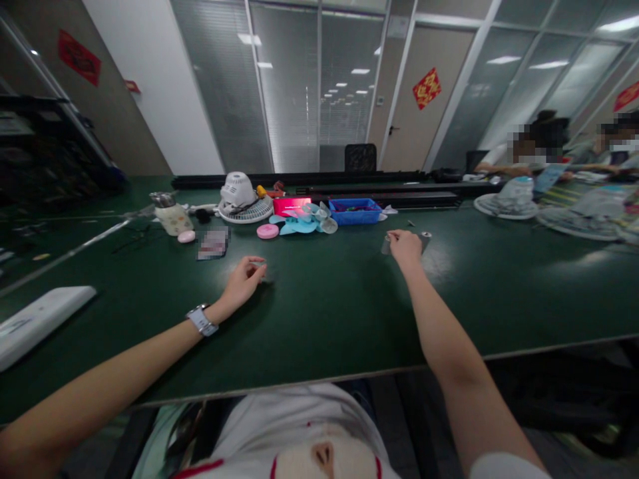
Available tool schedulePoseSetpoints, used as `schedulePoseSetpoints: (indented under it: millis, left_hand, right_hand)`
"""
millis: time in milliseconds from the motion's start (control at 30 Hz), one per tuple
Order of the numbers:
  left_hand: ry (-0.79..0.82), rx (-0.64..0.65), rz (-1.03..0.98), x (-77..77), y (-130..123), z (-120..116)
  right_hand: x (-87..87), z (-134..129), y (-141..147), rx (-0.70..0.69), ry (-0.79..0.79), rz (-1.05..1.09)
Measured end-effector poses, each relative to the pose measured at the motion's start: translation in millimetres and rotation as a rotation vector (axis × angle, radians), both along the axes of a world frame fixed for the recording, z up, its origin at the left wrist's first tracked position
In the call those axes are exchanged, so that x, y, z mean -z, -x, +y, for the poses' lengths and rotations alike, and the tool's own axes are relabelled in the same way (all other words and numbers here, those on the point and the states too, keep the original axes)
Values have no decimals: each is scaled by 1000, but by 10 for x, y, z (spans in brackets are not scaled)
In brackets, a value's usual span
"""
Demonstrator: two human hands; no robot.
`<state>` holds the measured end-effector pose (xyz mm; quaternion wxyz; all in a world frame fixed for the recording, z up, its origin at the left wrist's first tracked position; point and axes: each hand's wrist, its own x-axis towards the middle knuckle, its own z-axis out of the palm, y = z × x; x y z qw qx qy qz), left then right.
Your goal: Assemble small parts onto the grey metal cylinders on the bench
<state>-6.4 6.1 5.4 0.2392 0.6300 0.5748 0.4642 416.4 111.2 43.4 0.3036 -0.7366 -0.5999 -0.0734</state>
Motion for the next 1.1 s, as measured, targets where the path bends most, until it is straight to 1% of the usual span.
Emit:
schedulePoseSetpoints:
  millis: [67,133,200,267,367,400,433,500,567,633,700,733,800,867,967,1100]
  left_hand:
    - [4,-5,8,-11,-2,-7]
    - [6,-6,8,-19,-4,-11]
    - [7,-2,-1,-22,-5,-12]
    - [9,3,-10,-20,-3,-11]
    - [13,6,-9,-16,0,-14]
    - [10,16,-4,-18,-2,-19]
    - [6,36,2,-24,-8,-27]
    - [-9,103,25,-48,-33,-53]
    - [-31,184,56,-86,-79,-92]
    - [-66,240,93,-125,-142,-138]
    - [-131,261,149,-155,-209,-177]
    - [-169,264,182,-164,-240,-191]
    - [-239,270,243,-176,-295,-200]
    - [-277,272,268,-189,-337,-186]
    - [-269,263,268,-242,-382,-146]
    - [-257,294,277,-358,-406,-121]
  right_hand:
    - [-4,0,-13,-10,36,-13]
    - [31,5,-43,-22,47,16]
    - [110,22,-86,-42,41,94]
    - [206,50,-115,-33,53,181]
    - [301,82,-36,-16,61,258]
    - [308,76,47,-48,43,282]
    - [305,52,164,-108,20,317]
    - [281,-58,496,-296,1,419]
    - [258,-257,912,-528,38,513]
    - [248,-508,1326,-756,100,531]
    - [253,-749,1655,-918,155,500]
    - [259,-847,1773,-972,176,479]
    - [278,-980,1913,-1030,188,442]
    - [299,-1033,1955,-1049,172,419]
    - [322,-1021,1940,-1055,173,408]
    - [335,-985,1913,-1033,178,383]
